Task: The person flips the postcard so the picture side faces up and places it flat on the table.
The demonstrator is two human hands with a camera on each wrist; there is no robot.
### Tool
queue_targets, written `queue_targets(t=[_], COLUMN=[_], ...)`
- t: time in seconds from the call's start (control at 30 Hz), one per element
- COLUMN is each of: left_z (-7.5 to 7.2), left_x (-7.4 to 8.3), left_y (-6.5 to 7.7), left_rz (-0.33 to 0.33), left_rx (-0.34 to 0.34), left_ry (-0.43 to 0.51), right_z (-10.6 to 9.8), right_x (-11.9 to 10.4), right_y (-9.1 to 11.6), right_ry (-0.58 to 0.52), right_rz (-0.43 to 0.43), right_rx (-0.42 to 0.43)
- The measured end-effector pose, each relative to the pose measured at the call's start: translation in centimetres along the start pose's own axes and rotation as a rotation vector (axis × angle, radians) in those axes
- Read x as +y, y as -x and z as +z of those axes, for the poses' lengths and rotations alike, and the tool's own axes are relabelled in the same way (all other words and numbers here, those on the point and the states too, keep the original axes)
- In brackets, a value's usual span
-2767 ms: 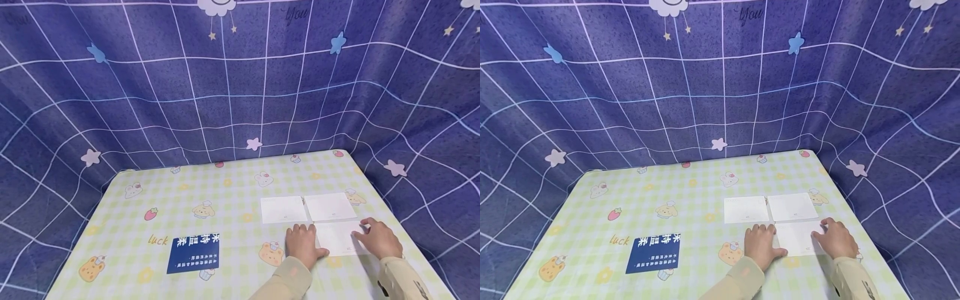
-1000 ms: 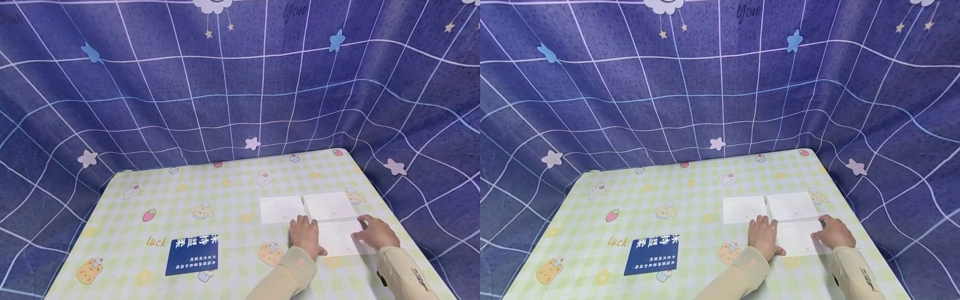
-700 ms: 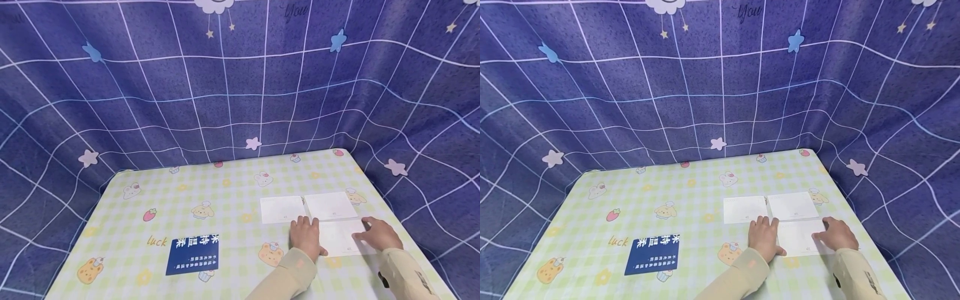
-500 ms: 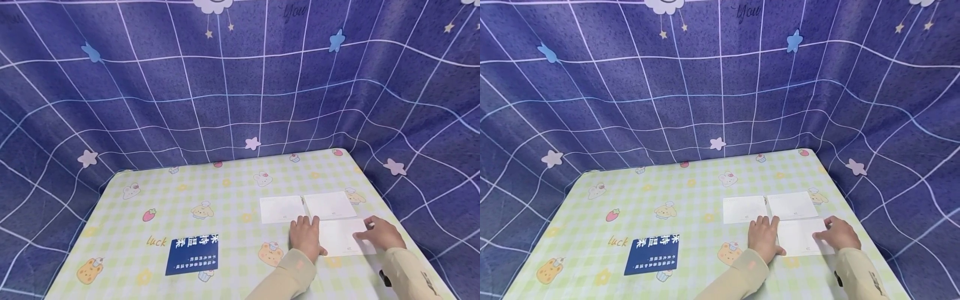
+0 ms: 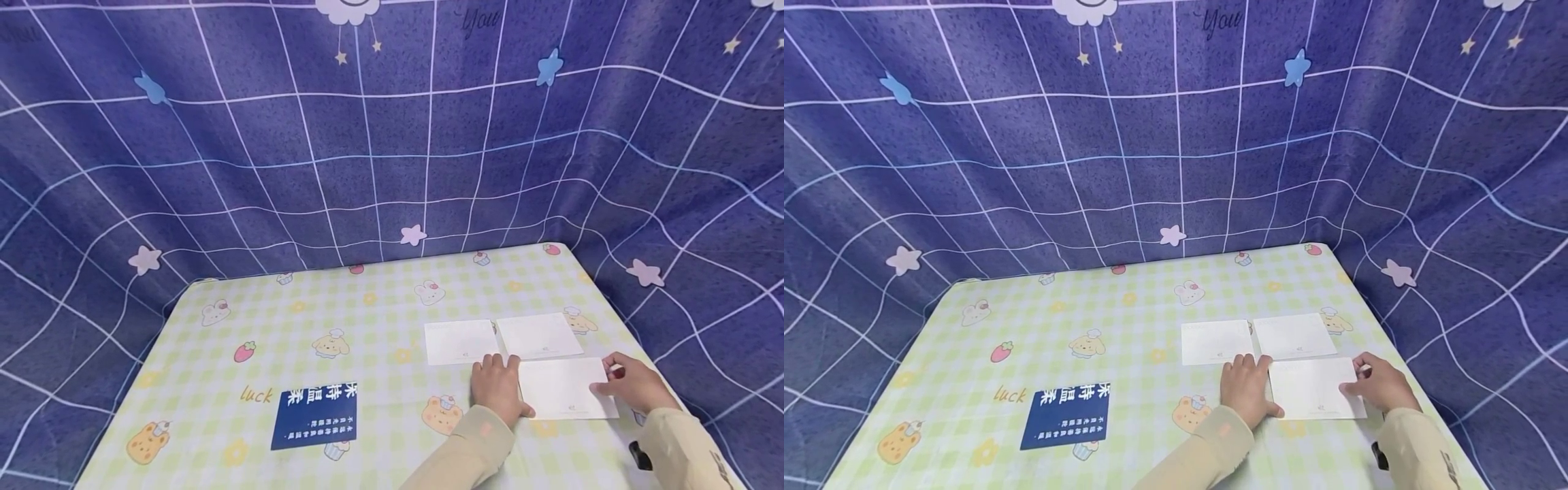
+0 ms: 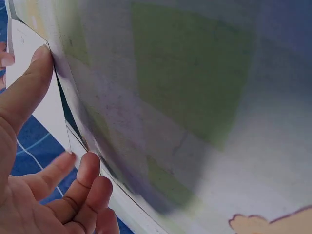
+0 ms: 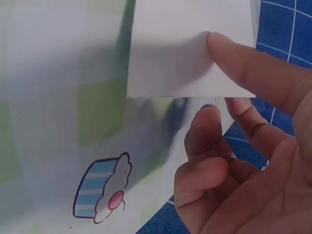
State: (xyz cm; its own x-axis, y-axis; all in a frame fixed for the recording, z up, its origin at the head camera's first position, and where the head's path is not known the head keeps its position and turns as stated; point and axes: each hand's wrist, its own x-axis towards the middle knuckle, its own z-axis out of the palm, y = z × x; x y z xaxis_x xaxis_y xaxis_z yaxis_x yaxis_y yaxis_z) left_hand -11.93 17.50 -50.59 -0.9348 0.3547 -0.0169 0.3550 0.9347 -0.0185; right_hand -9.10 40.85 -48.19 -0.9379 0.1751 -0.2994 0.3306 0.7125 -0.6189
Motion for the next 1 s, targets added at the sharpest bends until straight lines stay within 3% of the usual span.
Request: queue_targets(t=[0.23,0.57,1.0], left_z=[-0.26,-0.05,-0.27], left_x=[-0.04,0.16,0.26], left_y=[0.17,0.14,0.26], left_rz=[-0.004,-0.015,-0.013], left_rx=[-0.001,0.053,0.065], left_ry=[0.035,0.199,0.214], right_z=[0.30,0.51,0.05], right_x=[0.50,0.65,0.93], right_y=[0.19,0.17,0.48], right_ry=[-0.011,-0.017,0.041], right_rz=[-0.003,0.000,0.007], right_rx=[0.040,0.058,0.001])
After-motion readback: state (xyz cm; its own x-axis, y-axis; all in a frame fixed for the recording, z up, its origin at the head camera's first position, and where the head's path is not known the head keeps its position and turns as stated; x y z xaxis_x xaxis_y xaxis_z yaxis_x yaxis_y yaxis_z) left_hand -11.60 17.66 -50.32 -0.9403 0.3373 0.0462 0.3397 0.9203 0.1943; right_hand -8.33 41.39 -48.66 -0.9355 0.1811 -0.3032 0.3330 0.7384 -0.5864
